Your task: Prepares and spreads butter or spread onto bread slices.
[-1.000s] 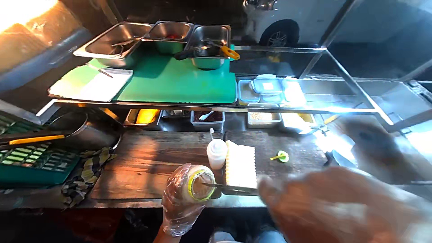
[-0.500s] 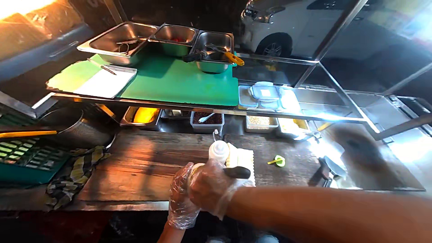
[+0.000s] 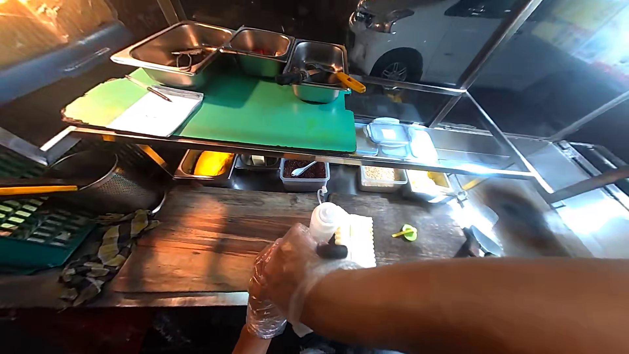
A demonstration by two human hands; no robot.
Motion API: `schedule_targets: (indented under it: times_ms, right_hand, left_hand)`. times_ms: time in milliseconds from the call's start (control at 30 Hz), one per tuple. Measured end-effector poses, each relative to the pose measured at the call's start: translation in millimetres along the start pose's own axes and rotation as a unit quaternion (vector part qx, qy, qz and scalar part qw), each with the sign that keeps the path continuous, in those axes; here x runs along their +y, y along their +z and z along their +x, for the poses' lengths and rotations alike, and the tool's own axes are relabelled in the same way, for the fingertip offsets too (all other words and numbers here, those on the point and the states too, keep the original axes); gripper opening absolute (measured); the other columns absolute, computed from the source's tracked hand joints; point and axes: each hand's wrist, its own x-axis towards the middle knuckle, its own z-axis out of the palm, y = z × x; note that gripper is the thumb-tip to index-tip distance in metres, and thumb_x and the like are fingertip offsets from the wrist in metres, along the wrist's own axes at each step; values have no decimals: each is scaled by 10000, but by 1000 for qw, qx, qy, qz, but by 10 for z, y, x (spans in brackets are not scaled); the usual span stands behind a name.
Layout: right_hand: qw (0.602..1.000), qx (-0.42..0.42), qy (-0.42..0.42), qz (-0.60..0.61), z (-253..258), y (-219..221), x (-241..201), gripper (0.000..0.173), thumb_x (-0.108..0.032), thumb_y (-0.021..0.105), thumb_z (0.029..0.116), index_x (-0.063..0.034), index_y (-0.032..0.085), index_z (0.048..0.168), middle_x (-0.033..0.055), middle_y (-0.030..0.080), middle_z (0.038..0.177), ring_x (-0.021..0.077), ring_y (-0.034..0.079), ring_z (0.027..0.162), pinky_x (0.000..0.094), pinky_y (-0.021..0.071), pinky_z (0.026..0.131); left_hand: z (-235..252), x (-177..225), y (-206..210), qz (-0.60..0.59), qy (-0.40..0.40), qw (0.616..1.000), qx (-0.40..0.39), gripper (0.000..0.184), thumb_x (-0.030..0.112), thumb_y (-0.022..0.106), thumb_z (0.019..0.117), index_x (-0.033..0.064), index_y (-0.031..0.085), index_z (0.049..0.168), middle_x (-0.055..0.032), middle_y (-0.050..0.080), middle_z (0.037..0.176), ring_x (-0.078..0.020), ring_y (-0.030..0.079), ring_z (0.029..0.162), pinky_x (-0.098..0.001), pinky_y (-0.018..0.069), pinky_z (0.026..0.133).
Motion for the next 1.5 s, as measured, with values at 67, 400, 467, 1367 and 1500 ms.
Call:
schedule_targets:
  times_ms: [67, 400, 467, 1367, 1500]
  right_hand:
    - [994, -40, -97, -15, -398, -284, 298, 249, -81, 541, 1030, -24, 688, 1223, 164, 714, 1103, 307, 689, 1009, 479, 543, 831]
    - [974, -10, -193, 117, 445, 453, 1124, 173, -261, 688, 948, -95, 703, 899, 40, 648, 771, 175, 643, 718, 431, 531, 633]
    - [959, -24, -180, 216, 305, 454, 1225, 176, -198, 687, 958, -34, 698, 892, 69, 640, 771, 168, 623, 725, 404, 511, 660]
    - [679, -120, -15, 724, -1375, 1939, 2452, 355, -280, 606, 1016, -206, 641, 1361, -35, 604, 689, 47, 520, 479, 196, 447, 433]
    - [649, -41, -48, 758, -1487, 2232, 2710, 298, -248, 630, 1015, -183, 685, 1300, -14, 661, 725, 75, 595, 540, 233, 520, 494]
  left_hand:
    - [-148, -239, 16, -62, -16, 998, -4, 636, 361, 770, 861, -98, 597, 1267, -175, 664, 1246, -181, 628, 1195, -324, 489, 1069]
    - [-285, -487, 74, -62, 40, 997, 19, 921, 362, 995, 569, -2, 607, 1321, -201, 647, 1307, -278, 616, 1246, -442, 496, 1101]
    - [-293, -473, 51, -61, 40, 997, 26, 931, 360, 995, 565, -11, 599, 1322, -206, 648, 1299, -271, 623, 1232, -425, 501, 1093]
    - [-154, 484, 315, 26, 49, 994, -98, 880, 483, 961, 604, 6, 651, 1275, -169, 698, 1234, -227, 659, 1189, -398, 540, 1052]
    - [-241, 567, 415, 11, 22, 996, -86, 917, 434, 993, 568, 3, 635, 1294, -156, 691, 1259, -215, 653, 1203, -391, 540, 1061]
